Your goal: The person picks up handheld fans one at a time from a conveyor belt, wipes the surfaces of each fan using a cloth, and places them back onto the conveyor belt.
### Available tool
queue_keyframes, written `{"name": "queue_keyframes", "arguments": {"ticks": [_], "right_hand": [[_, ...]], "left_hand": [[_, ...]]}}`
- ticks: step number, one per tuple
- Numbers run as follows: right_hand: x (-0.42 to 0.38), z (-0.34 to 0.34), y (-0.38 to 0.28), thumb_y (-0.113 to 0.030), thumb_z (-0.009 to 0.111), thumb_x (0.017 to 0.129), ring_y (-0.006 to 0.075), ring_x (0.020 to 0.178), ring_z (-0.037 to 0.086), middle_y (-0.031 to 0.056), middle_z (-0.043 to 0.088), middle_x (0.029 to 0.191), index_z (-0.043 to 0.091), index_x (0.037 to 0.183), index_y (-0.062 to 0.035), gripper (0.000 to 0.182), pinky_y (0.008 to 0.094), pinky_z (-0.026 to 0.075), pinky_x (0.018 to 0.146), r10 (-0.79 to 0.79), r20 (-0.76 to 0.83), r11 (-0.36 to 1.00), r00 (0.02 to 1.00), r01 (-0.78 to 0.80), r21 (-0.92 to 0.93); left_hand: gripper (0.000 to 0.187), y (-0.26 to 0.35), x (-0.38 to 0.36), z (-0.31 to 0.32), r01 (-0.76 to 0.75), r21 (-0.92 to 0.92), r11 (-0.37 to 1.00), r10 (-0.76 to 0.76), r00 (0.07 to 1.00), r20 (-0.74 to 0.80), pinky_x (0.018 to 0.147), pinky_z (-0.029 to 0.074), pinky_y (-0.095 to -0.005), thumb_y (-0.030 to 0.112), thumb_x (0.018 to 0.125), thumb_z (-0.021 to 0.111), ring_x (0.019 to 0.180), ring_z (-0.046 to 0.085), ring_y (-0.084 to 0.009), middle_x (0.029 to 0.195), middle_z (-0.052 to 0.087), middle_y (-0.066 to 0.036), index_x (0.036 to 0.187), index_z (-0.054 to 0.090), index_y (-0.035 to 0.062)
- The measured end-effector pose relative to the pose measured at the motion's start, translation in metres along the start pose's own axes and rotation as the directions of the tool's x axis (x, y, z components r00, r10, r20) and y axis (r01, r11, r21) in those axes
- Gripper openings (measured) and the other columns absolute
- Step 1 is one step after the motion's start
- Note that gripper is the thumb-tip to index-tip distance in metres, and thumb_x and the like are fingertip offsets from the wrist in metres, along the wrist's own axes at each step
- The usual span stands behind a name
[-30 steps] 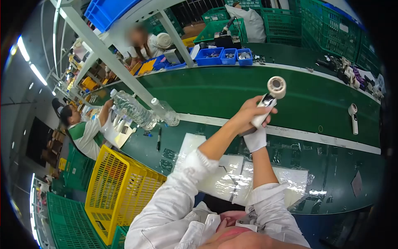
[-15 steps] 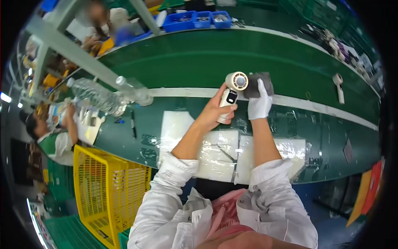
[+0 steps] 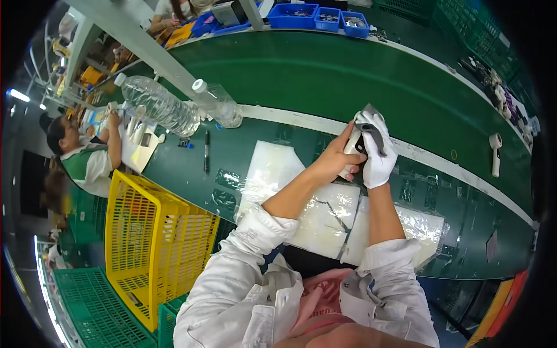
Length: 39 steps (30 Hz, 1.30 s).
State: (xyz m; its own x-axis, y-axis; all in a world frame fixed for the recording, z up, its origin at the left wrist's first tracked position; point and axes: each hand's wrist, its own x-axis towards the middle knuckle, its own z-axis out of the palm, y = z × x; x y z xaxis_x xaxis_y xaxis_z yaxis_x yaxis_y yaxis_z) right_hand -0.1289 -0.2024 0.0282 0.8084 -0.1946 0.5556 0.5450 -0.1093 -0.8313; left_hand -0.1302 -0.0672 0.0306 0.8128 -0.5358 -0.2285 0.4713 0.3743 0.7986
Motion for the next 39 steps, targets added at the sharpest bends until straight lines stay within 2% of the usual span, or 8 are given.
{"name": "queue_keyframes", "arguments": {"ticks": [10, 13, 14, 18, 24, 26, 31, 39], "right_hand": [[-0.016, -0.019, -0.028, -0.005, 0.061, 0.089, 0.0151, 0.089, 0.066, 0.0104, 0.073, 0.099, 0.071, 0.103, 0.0090, 0.022, 0.0305, 0.052, 0.086, 0.502, 0.264, 0.732, 0.824, -0.567, 0.378], [-0.013, -0.031, 0.008, -0.004, 0.066, 0.088, 0.0206, 0.091, 0.069, 0.0102, 0.073, 0.105, 0.070, 0.105, 0.0072, 0.021, 0.0322, 0.056, 0.080, 0.232, 0.155, 0.901, 0.960, -0.272, 0.338], [-0.012, -0.032, 0.017, -0.002, 0.062, 0.088, 0.0249, 0.093, 0.070, 0.0121, 0.072, 0.104, 0.067, 0.109, 0.0084, 0.023, 0.0356, 0.055, 0.089, 0.418, 0.237, 0.469, 0.877, -0.432, 0.770], [0.003, -0.047, 0.018, -0.010, 0.050, 0.097, 0.0271, 0.111, 0.062, 0.0175, 0.063, 0.115, 0.057, 0.115, 0.0027, 0.022, 0.0428, 0.049, 0.103, 0.602, 0.157, 0.065, 0.783, -0.245, 0.967], [0.019, -0.058, 0.045, -0.019, 0.050, 0.104, 0.0254, 0.122, 0.058, 0.0135, 0.061, 0.131, 0.055, 0.131, -0.0009, 0.033, 0.0429, 0.046, 0.108, 0.529, 0.097, 0.136, 0.843, -0.197, 0.971], [0.013, -0.050, 0.058, -0.014, 0.051, 0.103, 0.0265, 0.122, 0.058, 0.0123, 0.061, 0.129, 0.054, 0.130, -0.0006, 0.030, 0.0418, 0.046, 0.107, 0.365, -0.059, 0.770, 0.929, -0.265, 0.580], [0.016, -0.041, 0.020, -0.016, 0.061, 0.099, 0.0204, 0.115, 0.062, 0.0104, 0.066, 0.122, 0.067, 0.120, 0.0027, 0.029, 0.0373, 0.049, 0.098, 0.539, -0.058, 0.823, 0.840, -0.510, 0.250], [0.010, -0.016, -0.002, -0.006, 0.069, 0.088, 0.0319, 0.121, 0.062, 0.0108, 0.071, 0.121, 0.072, 0.115, -0.0063, 0.027, 0.0422, 0.044, 0.109, -0.175, 0.189, 0.890, 0.966, 0.238, -0.390]], "left_hand": [[0.108, 0.008, -0.002, -0.003, -0.059, -0.008, 0.998, 0.059, 0.998, 0.012, 0.052, 0.042, -0.0296, -0.016, 0.083, 0.058, 0.064, 0.054, -0.0159, 0.097, 0.058, -0.008, 0.163, 0.008, 0.0363], [0.109, 0.007, 0.004, -0.013, -0.026, -0.123, 0.992, 0.035, 0.997, 0.070, 0.052, 0.042, -0.0299, -0.015, 0.083, 0.059, 0.064, 0.053, -0.0163, 0.097, 0.057, -0.008, 0.163, 0.005, 0.0365], [0.105, 0.006, 0.004, -0.010, -0.055, -0.118, 0.992, 0.061, 0.997, 0.054, 0.051, 0.042, -0.0306, -0.011, 0.087, 0.062, 0.063, 0.053, -0.0173, 0.098, 0.057, -0.010, 0.162, 0.006, 0.0367], [0.097, 0.009, 0.003, -0.005, -0.079, -0.180, 0.980, 0.092, 0.994, 0.066, 0.051, 0.044, -0.0315, -0.003, 0.092, 0.063, 0.065, 0.056, -0.0186, 0.099, 0.058, -0.014, 0.162, 0.009, 0.0361], [0.100, 0.009, -0.005, 0.010, -0.147, 0.177, 0.973, 0.140, 0.989, 0.053, 0.050, 0.046, -0.0302, 0.000, 0.089, 0.069, 0.064, 0.058, -0.0157, 0.094, 0.060, -0.010, 0.163, 0.008, 0.0314], [0.099, 0.010, -0.006, 0.020, -0.128, 0.485, 0.865, 0.147, 0.989, -0.002, 0.049, 0.045, -0.0272, 0.003, 0.087, 0.072, 0.062, 0.055, -0.0119, 0.090, 0.059, -0.007, 0.163, 0.014, 0.0300], [0.094, 0.004, -0.009, 0.019, -0.234, 0.827, 0.511, 0.386, 0.922, 0.022, 0.080, 0.052, -0.0313, 0.005, 0.083, 0.077, 0.082, 0.063, -0.0170, 0.098, 0.066, -0.010, 0.160, 0.029, 0.0283], [0.075, 0.003, -0.009, 0.008, -0.103, 0.842, 0.530, 0.370, 0.921, -0.120, 0.093, 0.051, -0.0370, 0.014, 0.079, 0.079, 0.101, 0.068, -0.0353, 0.112, 0.069, -0.023, 0.146, 0.046, 0.0023]]}}
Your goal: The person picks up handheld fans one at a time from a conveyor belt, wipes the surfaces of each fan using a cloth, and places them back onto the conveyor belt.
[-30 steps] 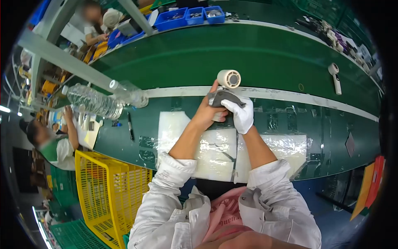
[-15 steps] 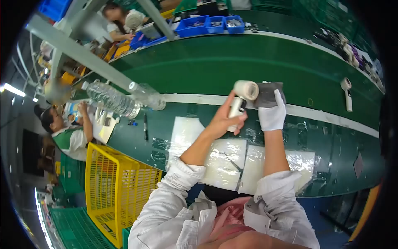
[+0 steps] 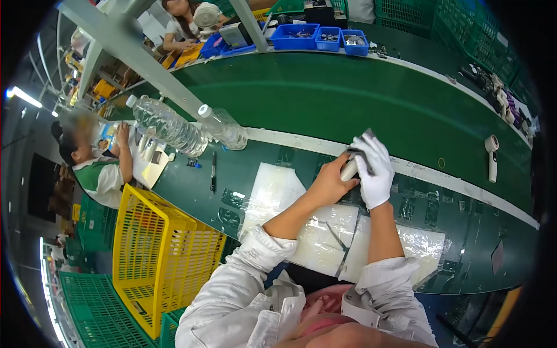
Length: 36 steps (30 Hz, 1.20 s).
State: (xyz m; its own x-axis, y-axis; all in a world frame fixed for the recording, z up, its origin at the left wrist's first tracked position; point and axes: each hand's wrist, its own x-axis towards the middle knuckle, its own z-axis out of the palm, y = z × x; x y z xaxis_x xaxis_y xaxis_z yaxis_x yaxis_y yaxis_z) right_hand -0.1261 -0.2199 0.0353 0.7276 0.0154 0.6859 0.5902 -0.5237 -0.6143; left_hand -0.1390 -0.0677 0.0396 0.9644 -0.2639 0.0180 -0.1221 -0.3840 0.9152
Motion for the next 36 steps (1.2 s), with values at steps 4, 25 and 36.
{"name": "queue_keyframes", "arguments": {"ticks": [4, 25, 36], "right_hand": [[-0.011, 0.011, -0.003, -0.008, 0.068, 0.089, 0.0323, 0.121, 0.061, 0.0110, 0.072, 0.119, 0.074, 0.111, -0.0025, 0.023, 0.0427, 0.043, 0.109, 0.101, 0.192, 0.943, 0.976, -0.155, 0.295], [-0.020, 0.034, -0.043, -0.005, 0.065, 0.087, 0.0336, 0.116, 0.066, 0.0167, 0.073, 0.113, 0.074, 0.106, 0.0022, 0.022, 0.0424, 0.045, 0.108, 0.033, 0.226, 0.923, 0.974, -0.117, 0.366], [-0.013, 0.033, -0.018, -0.015, 0.056, 0.102, 0.0219, 0.105, 0.066, 0.0125, 0.067, 0.118, 0.058, 0.126, 0.0062, 0.033, 0.0356, 0.050, 0.099, 0.716, -0.057, 0.332, 0.696, -0.267, 0.904]], "left_hand": [[0.075, -0.023, 0.009, 0.004, -0.113, -0.065, 0.991, 0.104, 0.986, -0.129, 0.093, 0.052, -0.0395, 0.012, 0.080, 0.076, 0.106, 0.067, -0.0370, 0.116, 0.068, -0.024, 0.146, 0.042, -0.0006], [0.051, -0.036, 0.022, -0.024, 0.087, -0.996, 0.036, -0.203, 0.976, 0.078, 0.089, 0.053, -0.0407, 0.052, 0.103, 0.049, 0.095, 0.065, -0.0258, 0.102, 0.066, -0.012, 0.119, 0.059, 0.0043], [0.045, -0.026, 0.024, -0.015, -0.140, -0.956, 0.257, -0.129, 0.976, -0.177, 0.097, 0.048, -0.0396, 0.026, 0.101, 0.058, 0.109, 0.057, -0.0218, 0.123, 0.056, -0.011, 0.134, 0.045, 0.0001]]}}
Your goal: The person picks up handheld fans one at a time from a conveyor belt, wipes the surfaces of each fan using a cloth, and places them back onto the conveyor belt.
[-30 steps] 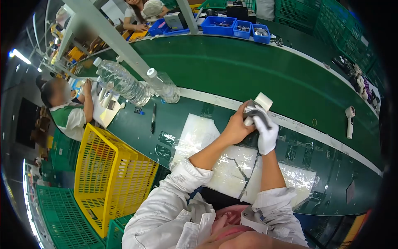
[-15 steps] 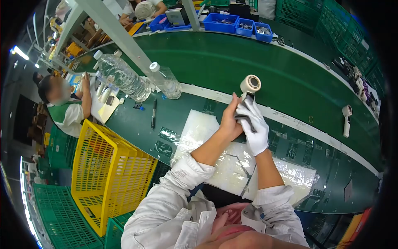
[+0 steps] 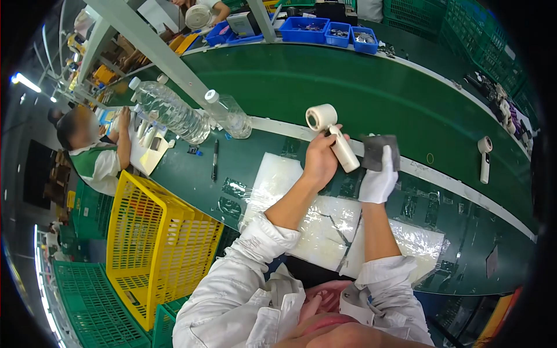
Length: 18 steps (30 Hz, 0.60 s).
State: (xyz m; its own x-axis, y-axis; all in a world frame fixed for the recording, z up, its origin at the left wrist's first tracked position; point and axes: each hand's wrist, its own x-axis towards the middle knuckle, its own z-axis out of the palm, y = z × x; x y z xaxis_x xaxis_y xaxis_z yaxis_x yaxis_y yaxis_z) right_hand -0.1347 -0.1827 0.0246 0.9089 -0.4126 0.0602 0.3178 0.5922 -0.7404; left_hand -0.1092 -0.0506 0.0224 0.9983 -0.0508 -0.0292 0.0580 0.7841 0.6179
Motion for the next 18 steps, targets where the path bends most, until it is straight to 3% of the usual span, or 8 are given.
{"name": "queue_keyframes", "arguments": {"ticks": [1, 2, 4, 6, 8, 13, 17, 18], "right_hand": [[-0.004, 0.014, -0.003, -0.016, 0.059, 0.101, 0.0205, 0.105, 0.065, 0.0114, 0.068, 0.118, 0.060, 0.125, 0.0061, 0.033, 0.0338, 0.048, 0.100, -0.003, 0.011, 0.996, 1.000, 0.002, 0.091], [-0.007, 0.006, 0.008, -0.020, 0.060, 0.102, 0.0177, 0.108, 0.062, 0.0117, 0.065, 0.123, 0.061, 0.126, 0.0049, 0.034, 0.0305, 0.048, 0.099, 0.084, -0.071, 0.992, 0.994, -0.090, -0.087], [-0.024, 0.009, 0.015, -0.022, 0.062, 0.101, 0.0148, 0.106, 0.062, 0.0098, 0.067, 0.120, 0.063, 0.124, 0.0063, 0.037, 0.0287, 0.047, 0.096, 0.045, 0.117, 0.930, 0.992, 0.001, -0.367], [-0.030, 0.006, 0.013, -0.016, 0.065, 0.099, 0.0165, 0.111, 0.063, 0.0112, 0.068, 0.123, 0.063, 0.127, 0.0078, 0.037, 0.0288, 0.046, 0.099, 0.133, 0.178, 0.945, 0.975, -0.070, -0.319], [-0.031, 0.002, 0.017, -0.013, 0.066, 0.098, 0.0160, 0.113, 0.062, 0.0126, 0.068, 0.125, 0.062, 0.128, 0.0069, 0.036, 0.0302, 0.046, 0.101, 0.093, 0.312, 0.923, 0.945, 0.036, -0.384], [-0.019, 0.008, 0.008, -0.005, 0.068, 0.090, 0.0318, 0.125, 0.062, 0.0162, 0.066, 0.131, 0.067, 0.126, -0.0009, 0.036, 0.0413, 0.046, 0.107, -0.199, 0.589, 0.707, 0.783, 0.531, -0.468], [-0.019, 0.009, 0.004, -0.005, 0.068, 0.088, 0.0310, 0.118, 0.066, 0.0170, 0.071, 0.121, 0.072, 0.113, -0.0001, 0.027, 0.0391, 0.051, 0.100, -0.225, 0.658, 0.681, 0.719, 0.599, -0.422], [-0.021, 0.006, 0.002, -0.005, 0.068, 0.088, 0.0302, 0.112, 0.068, 0.0173, 0.072, 0.116, 0.073, 0.110, 0.0009, 0.024, 0.0376, 0.052, 0.097, -0.154, 0.625, 0.742, 0.765, 0.507, -0.438]], "left_hand": [[0.049, -0.003, -0.001, 0.000, 0.035, -0.045, 0.998, -0.033, 0.999, 0.032, 0.104, 0.042, -0.0393, 0.026, 0.101, 0.058, 0.116, 0.053, -0.0205, 0.128, 0.053, -0.011, 0.140, 0.040, 0.0016], [0.048, -0.008, -0.003, 0.002, 0.025, -0.004, 1.000, -0.024, 0.998, 0.051, 0.105, 0.041, -0.0382, 0.027, 0.101, 0.058, 0.117, 0.053, -0.0200, 0.128, 0.053, -0.010, 0.140, 0.041, 0.0023], [0.047, -0.015, -0.008, 0.016, 0.004, 0.081, 0.997, -0.011, 0.996, 0.086, 0.106, 0.040, -0.0360, 0.027, 0.102, 0.057, 0.117, 0.053, -0.0191, 0.126, 0.054, -0.008, 0.140, 0.042, 0.0038], [0.051, -0.022, -0.004, 0.002, -0.106, 0.238, 0.965, 0.085, 0.991, 0.099, 0.107, 0.038, -0.0332, 0.030, 0.103, 0.056, 0.121, 0.051, -0.0178, 0.128, 0.054, -0.005, 0.145, 0.040, 0.0047], [0.055, -0.012, -0.011, 0.009, -0.169, 0.277, 0.946, 0.134, 0.981, 0.142, 0.106, 0.037, -0.0320, 0.031, 0.103, 0.056, 0.122, 0.050, -0.0171, 0.129, 0.055, -0.005, 0.148, 0.039, 0.0047], [0.060, 0.001, -0.005, 0.007, -0.130, 0.171, 0.977, 0.123, 0.991, 0.053, 0.106, 0.046, -0.0547, 0.042, 0.105, 0.050, 0.131, 0.048, -0.0258, 0.141, 0.052, -0.013, 0.151, 0.036, 0.0063], [0.055, 0.029, 0.000, 0.000, -0.091, -0.094, 0.991, 0.091, 0.996, -0.005, 0.109, 0.039, -0.0684, 0.048, 0.105, 0.042, 0.139, 0.041, -0.0396, 0.139, 0.049, -0.019, 0.136, 0.044, 0.0028], [0.053, 0.035, 0.001, -0.001, -0.097, -0.136, 0.986, 0.095, 0.995, -0.019, 0.109, 0.037, -0.0709, 0.048, 0.105, 0.041, 0.140, 0.039, -0.0414, 0.137, 0.049, -0.020, 0.131, 0.046, 0.0017]]}}
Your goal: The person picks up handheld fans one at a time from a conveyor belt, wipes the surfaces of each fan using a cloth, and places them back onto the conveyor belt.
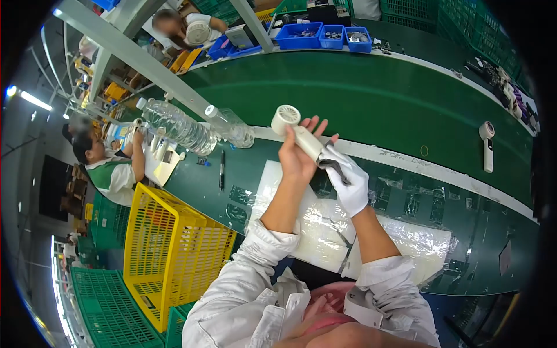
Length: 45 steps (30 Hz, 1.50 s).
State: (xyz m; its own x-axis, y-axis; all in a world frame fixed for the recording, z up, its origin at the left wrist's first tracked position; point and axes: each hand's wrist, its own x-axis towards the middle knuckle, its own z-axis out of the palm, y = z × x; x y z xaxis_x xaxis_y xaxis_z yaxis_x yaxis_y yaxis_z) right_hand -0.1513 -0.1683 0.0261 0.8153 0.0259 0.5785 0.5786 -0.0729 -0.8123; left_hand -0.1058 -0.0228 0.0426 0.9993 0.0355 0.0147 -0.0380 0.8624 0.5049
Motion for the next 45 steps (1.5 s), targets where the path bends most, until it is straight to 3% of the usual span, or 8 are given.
{"name": "queue_keyframes", "arguments": {"ticks": [3, 5, 9, 14, 17, 26, 36, 45], "right_hand": [[-0.009, -0.011, -0.007, -0.008, 0.067, 0.089, 0.0216, 0.080, 0.070, 0.0161, 0.074, 0.090, 0.073, 0.098, 0.0055, 0.018, 0.0298, 0.053, 0.078, 0.379, 0.052, 0.903, 0.924, -0.382, 0.198], [-0.015, -0.014, 0.004, -0.009, 0.065, 0.091, 0.0140, 0.071, 0.063, 0.0087, 0.072, 0.084, 0.073, 0.100, 0.0083, 0.021, 0.0284, 0.050, 0.068, 0.465, -0.031, 0.816, 0.885, -0.415, 0.402], [0.003, -0.026, 0.003, -0.013, 0.060, 0.093, 0.0174, 0.074, 0.065, 0.0098, 0.071, 0.087, 0.068, 0.109, 0.0106, 0.030, 0.0302, 0.051, 0.071, 0.536, -0.128, 0.707, 0.834, -0.361, 0.608], [0.008, -0.030, 0.020, -0.012, 0.065, 0.090, 0.0177, 0.089, 0.064, 0.0111, 0.071, 0.096, 0.069, 0.106, 0.0090, 0.027, 0.0307, 0.049, 0.086, 0.575, -0.404, 0.778, 0.712, -0.323, 0.539], [0.006, -0.034, 0.022, -0.014, 0.068, 0.090, 0.0158, 0.093, 0.062, 0.0101, 0.071, 0.100, 0.071, 0.104, 0.0086, 0.027, 0.0300, 0.047, 0.089, 0.596, -0.326, 0.739, 0.734, -0.343, 0.580], [0.010, -0.031, 0.022, -0.013, 0.067, 0.091, 0.0163, 0.095, 0.062, 0.0095, 0.070, 0.105, 0.071, 0.106, 0.0090, 0.027, 0.0298, 0.047, 0.091, 0.611, -0.336, 0.733, 0.717, -0.352, 0.582], [0.008, -0.034, 0.031, -0.013, 0.066, 0.091, 0.0163, 0.098, 0.062, 0.0081, 0.069, 0.108, 0.069, 0.111, 0.0065, 0.027, 0.0299, 0.046, 0.093, 0.619, -0.305, 0.715, 0.724, -0.359, 0.600], [0.006, -0.033, 0.028, -0.011, 0.063, 0.092, 0.0174, 0.099, 0.061, 0.0083, 0.068, 0.107, 0.069, 0.111, 0.0039, 0.025, 0.0312, 0.045, 0.093, 0.605, -0.320, 0.738, 0.729, -0.362, 0.570]], "left_hand": [[0.050, 0.016, 0.008, -0.010, 0.015, -0.087, 0.996, -0.031, 0.981, -0.190, 0.091, 0.051, -0.0522, 0.048, 0.104, 0.046, 0.119, 0.057, -0.0329, 0.120, 0.059, -0.014, 0.124, 0.049, 0.0025], [0.044, 0.027, 0.021, -0.044, 0.095, -0.132, 0.987, -0.118, 0.977, -0.180, 0.061, 0.048, -0.0377, 0.045, 0.100, 0.051, 0.087, 0.062, -0.0235, 0.107, 0.063, -0.010, 0.121, 0.052, 0.0056], [0.029, 0.030, 0.022, -0.043, 0.122, 0.167, 0.978, -0.076, 0.963, -0.257, 0.061, 0.050, -0.0330, 0.022, 0.094, 0.056, 0.081, 0.062, -0.0203, 0.104, 0.062, -0.010, 0.116, 0.051, 0.0038], [0.041, 0.026, 0.020, -0.025, 0.076, 0.521, 0.850, 0.047, 0.974, -0.220, 0.058, 0.051, -0.0338, 0.010, 0.092, 0.063, 0.083, 0.065, -0.0197, 0.110, 0.061, -0.009, 0.129, 0.047, 0.0015], [0.062, 0.024, 0.024, -0.023, 0.026, 0.649, 0.761, 0.109, 0.980, -0.166, 0.054, 0.049, -0.0328, 0.006, 0.091, 0.068, 0.082, 0.067, -0.0205, 0.119, 0.061, -0.010, 0.144, 0.037, 0.0008], [0.077, 0.026, 0.037, -0.039, -0.019, 0.433, 0.901, 0.057, 0.996, -0.075, 0.067, 0.051, -0.0349, 0.003, 0.093, 0.063, 0.098, 0.062, -0.0208, 0.136, 0.054, -0.007, 0.157, 0.020, 0.0117], [0.107, 0.024, 0.059, -0.070, 0.005, 0.285, 0.959, -0.020, 0.999, 0.048, 0.083, 0.046, -0.0449, -0.016, 0.078, 0.052, 0.102, 0.056, -0.0265, 0.134, 0.048, -0.009, 0.162, 0.002, 0.0275], [0.085, 0.027, 0.069, -0.073, -0.039, 0.346, 0.937, 0.158, 0.932, -0.325, 0.067, 0.058, -0.0425, 0.009, 0.100, 0.056, 0.090, 0.069, -0.0336, 0.127, 0.059, -0.031, 0.158, -0.006, 0.0034]]}}
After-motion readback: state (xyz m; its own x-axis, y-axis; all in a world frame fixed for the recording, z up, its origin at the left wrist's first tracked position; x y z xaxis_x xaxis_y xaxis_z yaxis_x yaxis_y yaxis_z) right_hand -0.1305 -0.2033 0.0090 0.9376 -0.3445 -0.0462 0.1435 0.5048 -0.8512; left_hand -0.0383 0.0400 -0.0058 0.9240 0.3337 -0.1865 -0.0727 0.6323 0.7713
